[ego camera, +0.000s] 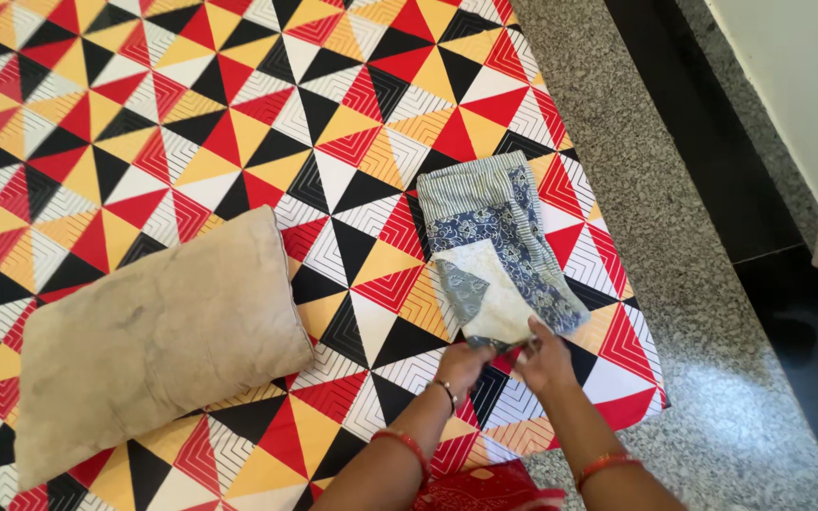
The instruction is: The person inserts a pillow into a blue patterned pillowcase, adjusts the corners, and places it on the bed. Then the person inserts another pillow into a striped orange pillowcase, smooths the cover, and places it beside the first pillow.
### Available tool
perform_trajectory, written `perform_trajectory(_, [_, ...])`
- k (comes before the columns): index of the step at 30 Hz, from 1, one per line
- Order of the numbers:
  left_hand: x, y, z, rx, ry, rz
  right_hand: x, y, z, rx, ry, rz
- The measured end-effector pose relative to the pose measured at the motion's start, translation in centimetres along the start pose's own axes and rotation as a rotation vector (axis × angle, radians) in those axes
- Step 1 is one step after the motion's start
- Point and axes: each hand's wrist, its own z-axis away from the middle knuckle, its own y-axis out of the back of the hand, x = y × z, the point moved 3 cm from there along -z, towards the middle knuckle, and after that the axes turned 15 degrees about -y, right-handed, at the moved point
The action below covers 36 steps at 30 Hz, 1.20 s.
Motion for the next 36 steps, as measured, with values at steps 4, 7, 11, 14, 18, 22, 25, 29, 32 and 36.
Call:
perform_trajectory(4, [3.1,-1.7,6.7,-0.236,0.070,-0.152,3.9,2.2,0.9,-0.109,-0.058,-0.112])
perform_trajectory(7, [4.2,-2.0,10.0,-0.606,0.178,-0.390,4.7,4.5,2.0,-0.159,0.000,-0.157])
perform_trajectory(11, [6.2,-0.7,8.8,-1.010,-0.160,-0.950,4.3,8.7,7.6,-0.048,0.150,-0.031])
perform_trajectory(14, [10.4,-1.4,5.0,-0.599,-0.511,-1.154,3.9,10.2,10.2,-0.012,0.230,0.030])
perform_trajectory(18, [14.7,-6.1,3.1,-0.830,-0.974,-1.659,4.4,10.7,10.0,0.064,0.219,0.057])
perform_trajectory(22, [16.1,-9.4,1.9,-1.085,-0.810,-2.152,5.5,10.2,9.6,0.035,0.262,0.074])
perform_trajectory(25, [14.5,-10.2,0.3,-1.163,-0.632,-2.184,5.6,8.8,10.0,0.028,0.325,0.132])
perform_trajectory(29, [10.4,-10.1,-2.9,-0.875,-1.015,-2.066,4.2,4.6,10.9,0.227,0.245,0.302])
perform_trajectory(32, [10.3,-8.6,-3.3,-0.926,-0.902,-1.982,2.6,-0.2,11.6,0.242,0.328,0.430])
perform_trajectory(36, [14.5,-1.9,-2.4,-0.894,-0.809,-1.699,-0.1,-8.1,10.4,0.088,0.666,0.508])
